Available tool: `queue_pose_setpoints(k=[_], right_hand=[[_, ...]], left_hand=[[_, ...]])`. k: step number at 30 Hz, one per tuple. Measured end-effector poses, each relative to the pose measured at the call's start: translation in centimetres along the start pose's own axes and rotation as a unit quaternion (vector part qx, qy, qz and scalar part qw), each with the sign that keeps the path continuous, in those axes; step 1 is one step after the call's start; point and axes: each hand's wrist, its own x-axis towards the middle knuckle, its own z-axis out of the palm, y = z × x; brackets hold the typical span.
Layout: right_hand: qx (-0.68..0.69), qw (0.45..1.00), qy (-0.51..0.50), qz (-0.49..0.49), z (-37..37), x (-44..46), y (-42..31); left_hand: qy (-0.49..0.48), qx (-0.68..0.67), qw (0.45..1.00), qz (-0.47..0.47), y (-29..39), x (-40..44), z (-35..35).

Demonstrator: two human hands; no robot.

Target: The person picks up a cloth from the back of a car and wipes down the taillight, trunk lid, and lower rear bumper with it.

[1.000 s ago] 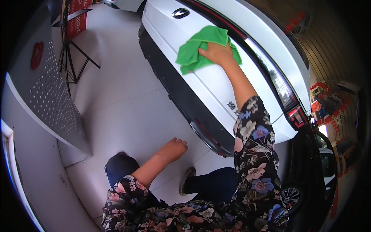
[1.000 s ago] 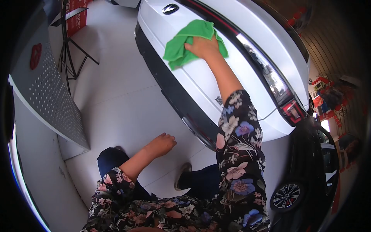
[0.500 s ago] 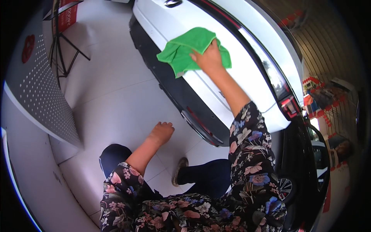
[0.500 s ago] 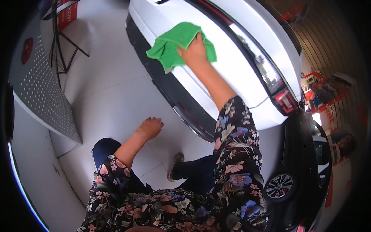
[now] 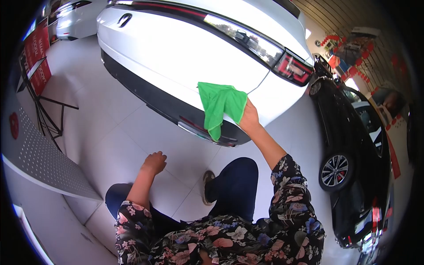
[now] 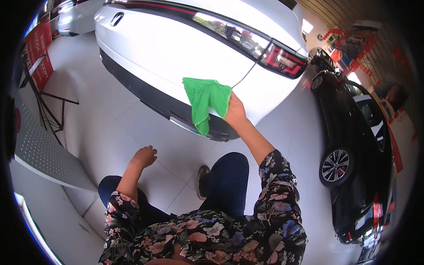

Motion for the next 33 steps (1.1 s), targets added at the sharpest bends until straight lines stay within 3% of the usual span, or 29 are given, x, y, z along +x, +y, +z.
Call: queue_pose_setpoints(k=[3, 4, 5, 6, 7, 9, 11, 13, 15, 19, 23, 26, 32, 33], right_hand=[[0.32, 0.941, 0.0, 0.107, 5.7, 0.0, -0.4], [-0.111, 0.992, -0.045, -0.027, 6.2, 0.1, 0.5], [-0.519, 0.84, 0.026, -0.154, 7.5, 0.3, 1.2], [-0.682, 0.695, 0.009, -0.228, 8.7, 0.3, 0.8], [-0.808, 0.514, -0.006, -0.287, 10.8, 0.6, 0.3], [-0.766, 0.552, -0.038, -0.326, 15.2, 1.4, 0.5], [-0.679, 0.642, -0.097, -0.341, 16.5, 1.9, 2.4], [-0.636, 0.654, -0.059, -0.406, 18.9, 1.5, 4.3], [-0.568, 0.708, -0.045, -0.418, 20.7, 0.4, 4.2], [-0.548, 0.729, 0.027, -0.41, 18.1, -3.9, 2.6], [-0.599, 0.692, 0.156, -0.371, 11.2, -8.3, 1.9], [-0.663, 0.626, 0.249, -0.325, 5.9, -10.8, 1.4], [-0.756, 0.478, 0.343, -0.288, -6.1, -2.0, 5.5], [-0.729, 0.484, 0.36, -0.322, -5.4, -1.9, 3.9]], left_hand=[[-0.015, 0.006, 1.0, -0.013, 0.7, -0.2, -1.1], [-0.004, 0.006, 1.0, -0.003, 0.8, 0.0, -1.2], [0.007, 0.005, 1.0, 0.008, 0.8, 0.2, -1.1], [0.019, 0.007, 1.0, 0.019, 0.7, 0.5, -1.0], [0.017, 0.003, 1.0, 0.021, 0.9, 0.7, -1.0], [0.009, -0.001, 1.0, 0.026, 1.1, 0.9, -0.9], [0.02, 0.01, 0.999, 0.049, 0.9, 1.0, -0.8], [0.04, 0.042, 0.995, 0.082, 0.8, 1.1, -0.8], [0.074, 0.092, 0.986, 0.121, 0.4, 1.3, -1.2], [0.029, 0.039, 0.994, 0.103, -0.4, 0.8, -0.3], [0.003, -0.014, 0.997, 0.071, 0.6, 1.0, -0.8], [-0.022, 0.016, 0.997, 0.072, 1.1, 1.1, 0.0], [-0.043, 0.014, 0.996, 0.077, 1.9, 1.5, 0.2], [-0.047, 0.012, 0.996, 0.072, 1.9, 1.6, 0.3]])
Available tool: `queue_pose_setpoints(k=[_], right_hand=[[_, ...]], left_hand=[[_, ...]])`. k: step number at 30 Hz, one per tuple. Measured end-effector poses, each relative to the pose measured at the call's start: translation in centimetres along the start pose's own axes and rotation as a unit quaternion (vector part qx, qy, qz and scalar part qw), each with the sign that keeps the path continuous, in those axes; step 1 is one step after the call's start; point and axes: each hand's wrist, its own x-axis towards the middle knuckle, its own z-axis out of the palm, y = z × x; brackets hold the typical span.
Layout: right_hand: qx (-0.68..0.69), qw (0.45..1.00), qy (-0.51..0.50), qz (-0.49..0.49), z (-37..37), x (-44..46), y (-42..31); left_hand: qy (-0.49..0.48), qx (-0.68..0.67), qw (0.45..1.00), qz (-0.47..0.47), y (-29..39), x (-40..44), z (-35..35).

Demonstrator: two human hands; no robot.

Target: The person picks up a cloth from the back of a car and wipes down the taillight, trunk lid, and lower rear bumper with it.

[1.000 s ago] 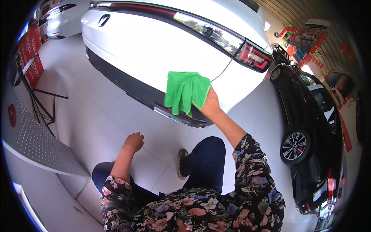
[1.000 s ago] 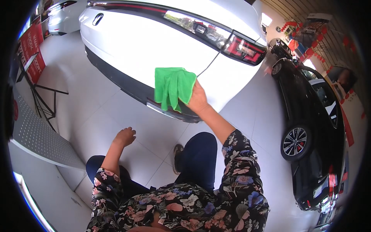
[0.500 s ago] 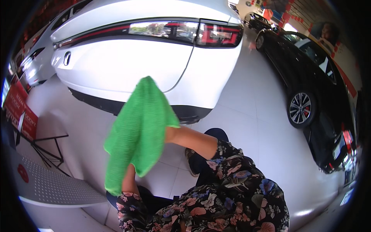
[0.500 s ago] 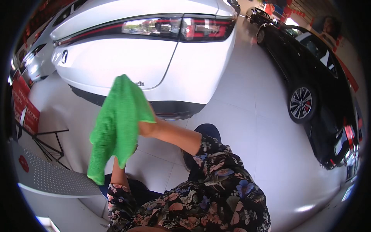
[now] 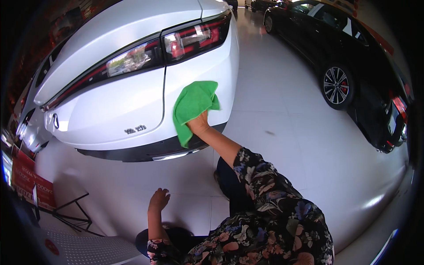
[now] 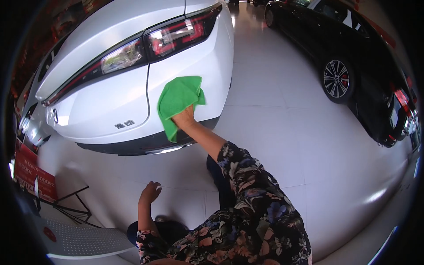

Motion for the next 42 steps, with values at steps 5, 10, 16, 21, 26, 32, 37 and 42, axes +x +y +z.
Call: queue_pose_setpoints(k=[5, 10, 16, 21, 26, 32, 37, 42], right_hand=[[0.189, 0.957, 0.176, 0.13, -0.6, 6.4, 3.9], [0.36, 0.845, 0.244, 0.312, -3.8, 9.3, 14.8], [0.402, 0.781, 0.282, 0.386, -1.9, 7.1, 15.2], [0.051, 0.961, 0.246, 0.113, -3.5, 6.4, 4.5], [-0.013, 0.973, 0.167, -0.157, -4.4, 10.6, -7.1], [0.042, 0.972, -0.156, -0.169, -6.4, 17.0, -12.2], [0.001, 0.99, -0.064, -0.122, -8.4, 20.6, -5.8], [-0.087, 0.995, 0.044, -0.005, -8.9, 23.1, 1.5]], left_hand=[[-0.024, 0.017, 0.999, -0.024, -0.3, -0.3, 0.2], [-0.047, 0.046, 0.997, -0.031, -0.5, -0.9, 0.1], [-0.031, 0.044, 0.998, -0.011, 0.8, -1.0, -0.5], [-0.021, 0.037, 0.999, 0.003, 0.3, -0.7, 0.5], [-0.024, 0.037, 0.999, 0.001, 0.3, -0.3, 0.8], [-0.036, 0.027, 0.999, -0.029, -1.5, -0.9, 1.8], [-0.048, 0.027, 0.997, -0.054, -1.7, -2.2, 1.6], [-0.039, 0.03, 0.998, -0.05, -1.9, -2.8, 1.8]])
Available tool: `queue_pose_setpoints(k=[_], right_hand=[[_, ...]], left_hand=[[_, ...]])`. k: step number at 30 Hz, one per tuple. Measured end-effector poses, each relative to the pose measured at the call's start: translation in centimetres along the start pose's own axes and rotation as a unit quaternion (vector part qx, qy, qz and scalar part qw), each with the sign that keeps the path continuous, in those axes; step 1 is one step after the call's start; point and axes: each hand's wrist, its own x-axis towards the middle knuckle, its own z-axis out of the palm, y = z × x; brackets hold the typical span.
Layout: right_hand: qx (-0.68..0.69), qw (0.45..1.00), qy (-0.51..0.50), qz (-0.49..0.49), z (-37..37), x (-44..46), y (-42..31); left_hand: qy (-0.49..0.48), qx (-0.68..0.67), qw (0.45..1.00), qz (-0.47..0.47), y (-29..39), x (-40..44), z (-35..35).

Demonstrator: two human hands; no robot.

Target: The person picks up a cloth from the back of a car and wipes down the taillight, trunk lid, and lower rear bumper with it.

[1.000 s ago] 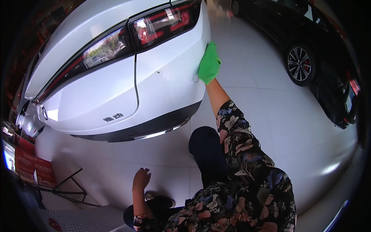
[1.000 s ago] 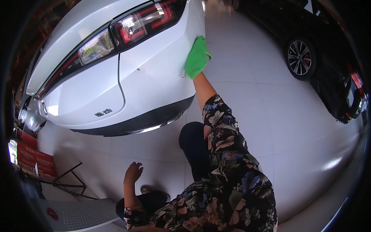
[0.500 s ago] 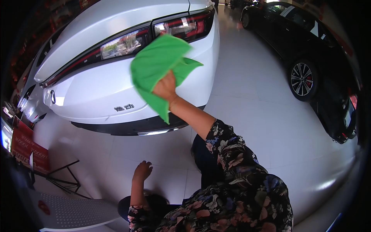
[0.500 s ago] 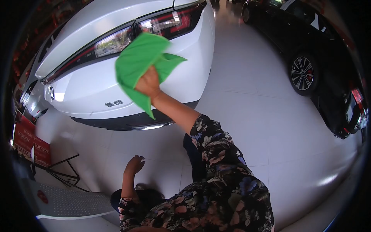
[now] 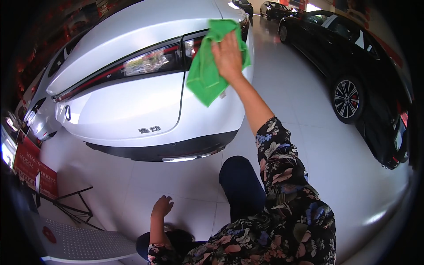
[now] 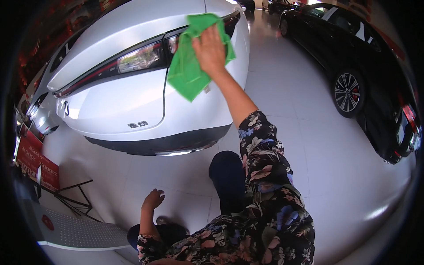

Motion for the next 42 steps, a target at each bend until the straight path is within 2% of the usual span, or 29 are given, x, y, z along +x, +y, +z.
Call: queue_pose_setpoints(k=[2, 4, 5, 7, 11, 14, 17, 21, 24, 26, 28, 29, 32, 33, 35, 38, 40, 42], right_hand=[[0.066, 0.993, 0.068, 0.074, 0.3, 1.1, 4.0], [0.121, 0.973, -0.073, 0.184, 1.9, 1.9, 11.0], [0.134, 0.963, -0.078, 0.22, 3.3, 0.9, 14.8], [0.122, 0.97, -0.022, 0.21, 2.7, -1.4, 14.4], [0.103, 0.984, 0.034, 0.144, 2.0, -8.0, 11.6], [0.095, 0.993, -0.001, 0.073, 2.9, -15.1, 8.6], [0.085, 0.994, -0.065, -0.015, 4.4, -20.5, 6.1], [0.067, 0.973, -0.148, -0.163, 6.6, -25.7, 4.5], [0.078, 0.933, -0.217, -0.275, 7.9, -28.3, 3.8], [0.13, 0.896, -0.365, -0.218, 7.4, -28.6, 1.6], [0.199, 0.833, -0.482, -0.183, 4.6, -26.3, -3.7], [0.095, 0.82, -0.404, -0.394, 5.5, -27.2, -4.2], [-0.003, 0.702, -0.591, -0.398, 7.1, -28.8, -7.8], [-0.013, 0.715, -0.567, -0.408, 8.9, -30.2, -7.2], [0.096, 0.754, -0.462, -0.457, 11.2, -31.3, -9.1], [0.106, 0.778, -0.425, -0.451, 14.0, -32.6, -15.0], [0.068, 0.787, -0.481, -0.381, 17.8, -34.3, -17.5], [0.154, 0.796, -0.263, -0.523, 22.8, -35.5, -19.9]], left_hand=[[0.01, -0.014, 1.0, -0.002, -0.2, -0.3, -0.4], [0.022, -0.007, 1.0, 0.001, -0.7, -0.6, -0.1], [0.024, 0.0, 1.0, 0.004, -0.9, -0.6, 0.1], [0.026, 0.014, 1.0, 0.006, -0.7, -0.7, 0.0], [0.024, 0.018, 0.999, 0.009, -0.1, -0.5, 0.7], [0.003, 0.02, 1.0, -0.007, 0.8, -0.1, 0.9], [0.023, 0.032, 0.999, 0.012, 1.7, -0.3, 0.9], [0.046, 0.028, 0.999, 0.009, 2.3, 0.8, 1.3], [0.054, 0.032, 0.998, 0.011, 3.1, 1.3, 1.1], [0.061, 0.03, 0.998, 0.014, 3.3, 1.4, 0.7], [0.08, 0.022, 0.996, 0.024, 3.9, 1.1, 0.1], [0.08, 0.017, 0.996, 0.022, 4.0, 1.1, 0.0], [0.076, 0.005, 0.997, 0.019, 4.7, 1.1, -0.9], [0.075, 0.003, 0.997, 0.015, 4.8, 1.1, -1.5], [0.086, -0.006, 0.996, 0.007, 4.9, 1.0, -2.3], [0.1, -0.018, 0.995, -0.004, 5.0, 0.8, -3.1], [0.085, -0.031, 0.996, -0.015, 5.2, 0.9, -3.3], [0.083, -0.047, 0.995, -0.014, 5.0, 1.1, -3.1]])
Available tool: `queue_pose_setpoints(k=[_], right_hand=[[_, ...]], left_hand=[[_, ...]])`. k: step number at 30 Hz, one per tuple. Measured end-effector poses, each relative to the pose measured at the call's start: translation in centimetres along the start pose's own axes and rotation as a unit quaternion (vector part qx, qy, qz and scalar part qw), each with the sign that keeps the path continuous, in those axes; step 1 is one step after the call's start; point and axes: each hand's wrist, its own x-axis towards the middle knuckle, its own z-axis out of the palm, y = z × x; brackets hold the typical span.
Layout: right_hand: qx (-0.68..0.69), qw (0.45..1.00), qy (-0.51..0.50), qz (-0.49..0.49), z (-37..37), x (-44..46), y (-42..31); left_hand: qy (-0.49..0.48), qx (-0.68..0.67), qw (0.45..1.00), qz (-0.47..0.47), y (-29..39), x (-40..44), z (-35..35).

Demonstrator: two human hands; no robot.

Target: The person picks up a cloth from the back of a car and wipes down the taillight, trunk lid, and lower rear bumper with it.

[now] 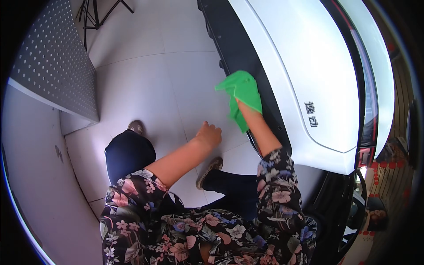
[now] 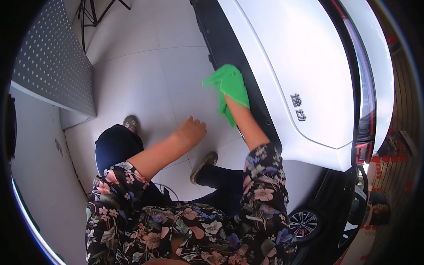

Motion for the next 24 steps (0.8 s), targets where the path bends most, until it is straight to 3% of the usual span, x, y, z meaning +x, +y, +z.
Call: queue_pose_setpoints(k=[2, 4, 7, 10, 14, 18, 21, 24], right_hand=[[0.113, 0.986, 0.006, 0.121, 5.7, 4.8, 0.1], [0.034, 0.998, 0.001, 0.045, 5.8, 10.8, 0.6], [0.014, 0.981, -0.182, 0.071, 5.8, 16.3, 0.9], [0.036, 0.991, -0.114, 0.058, 6.5, 17.0, 1.1], [0.023, 0.996, -0.081, 0.003, 5.2, 13.6, 0.9], [-0.003, 0.975, -0.219, 0.047, -0.2, 7.5, -0.7], [-0.09, 0.985, -0.133, -0.066, -1.8, 1.1, -0.3], [0.014, 0.952, -0.291, 0.098, -5.8, -3.8, -0.9]], left_hand=[[-0.004, -0.002, 1.0, -0.008, -0.5, 0.1, -0.4], [-0.014, 0.014, 1.0, -0.02, -0.9, -0.5, -1.6], [-0.023, -0.002, 0.999, -0.041, -0.8, 0.3, -1.5], [0.0, -0.018, 0.999, -0.046, -0.8, 0.4, -2.2], [0.01, -0.004, 0.999, -0.038, -0.7, 0.4, -3.0], [0.045, -0.002, 0.998, -0.04, -0.7, 1.5, -1.3], [0.059, -0.007, 0.998, -0.034, -0.8, 1.6, -1.4], [0.07, -0.007, 0.997, -0.032, -0.9, 0.8, -1.7]])
